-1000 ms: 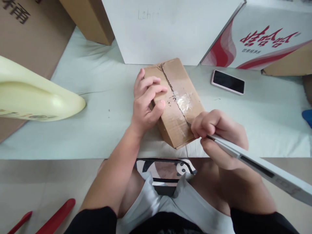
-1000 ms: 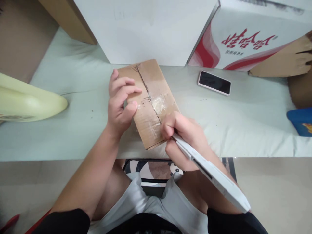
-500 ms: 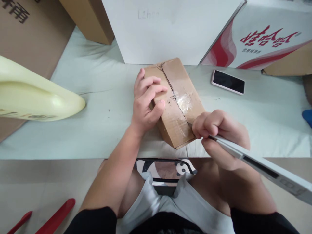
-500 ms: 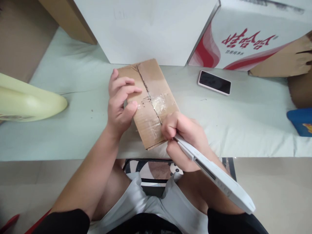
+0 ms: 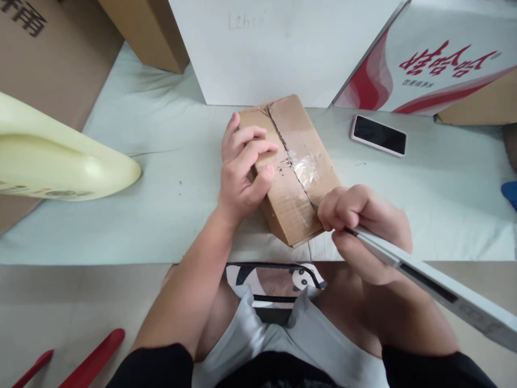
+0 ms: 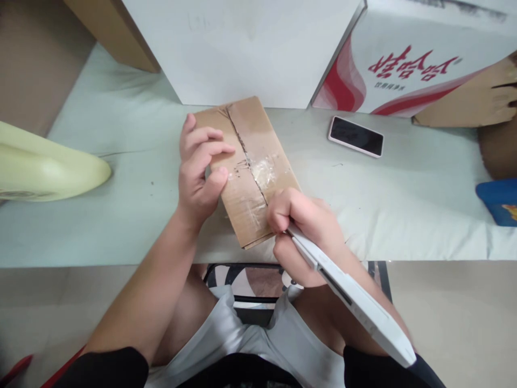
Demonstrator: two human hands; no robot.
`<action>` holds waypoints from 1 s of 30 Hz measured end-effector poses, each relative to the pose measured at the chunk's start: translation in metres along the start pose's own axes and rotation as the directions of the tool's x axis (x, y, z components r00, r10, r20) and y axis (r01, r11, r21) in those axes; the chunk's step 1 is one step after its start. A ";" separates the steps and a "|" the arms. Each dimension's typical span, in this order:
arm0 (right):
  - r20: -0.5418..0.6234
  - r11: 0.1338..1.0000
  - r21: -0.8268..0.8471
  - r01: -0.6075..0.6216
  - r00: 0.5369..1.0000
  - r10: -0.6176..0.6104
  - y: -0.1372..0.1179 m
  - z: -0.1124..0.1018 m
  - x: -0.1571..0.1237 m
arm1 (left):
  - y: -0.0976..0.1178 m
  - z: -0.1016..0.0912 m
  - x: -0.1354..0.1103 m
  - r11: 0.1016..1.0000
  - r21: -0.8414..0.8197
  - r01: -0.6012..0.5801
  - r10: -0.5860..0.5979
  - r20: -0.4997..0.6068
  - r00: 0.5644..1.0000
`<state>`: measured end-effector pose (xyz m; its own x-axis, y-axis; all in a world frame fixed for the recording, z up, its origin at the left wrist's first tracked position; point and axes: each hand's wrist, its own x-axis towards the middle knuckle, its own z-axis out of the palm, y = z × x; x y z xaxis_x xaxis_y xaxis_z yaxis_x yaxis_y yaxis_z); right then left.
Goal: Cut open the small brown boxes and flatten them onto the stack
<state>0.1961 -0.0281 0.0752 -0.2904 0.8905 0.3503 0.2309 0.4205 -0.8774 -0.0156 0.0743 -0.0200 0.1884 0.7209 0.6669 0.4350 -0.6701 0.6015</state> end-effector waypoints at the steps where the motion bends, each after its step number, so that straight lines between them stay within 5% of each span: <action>1: -0.001 1.000 -0.001 0.001 1.000 -0.001 0.000 0.000 0.000 | 0.000 0.000 0.000 1.000 -0.003 0.006 -0.006 0.004 1.000; 30: 0.022 1.000 0.005 -0.008 1.000 0.008 0.003 0.001 -0.004 | 0.003 -0.003 0.000 0.999 -0.041 0.023 -0.022 0.018 1.000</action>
<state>0.1972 -0.0301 0.0709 -0.3093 0.8897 0.3358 0.2288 0.4124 -0.8818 -0.0168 0.0720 -0.0173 0.1942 0.7385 0.6457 0.4023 -0.6603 0.6341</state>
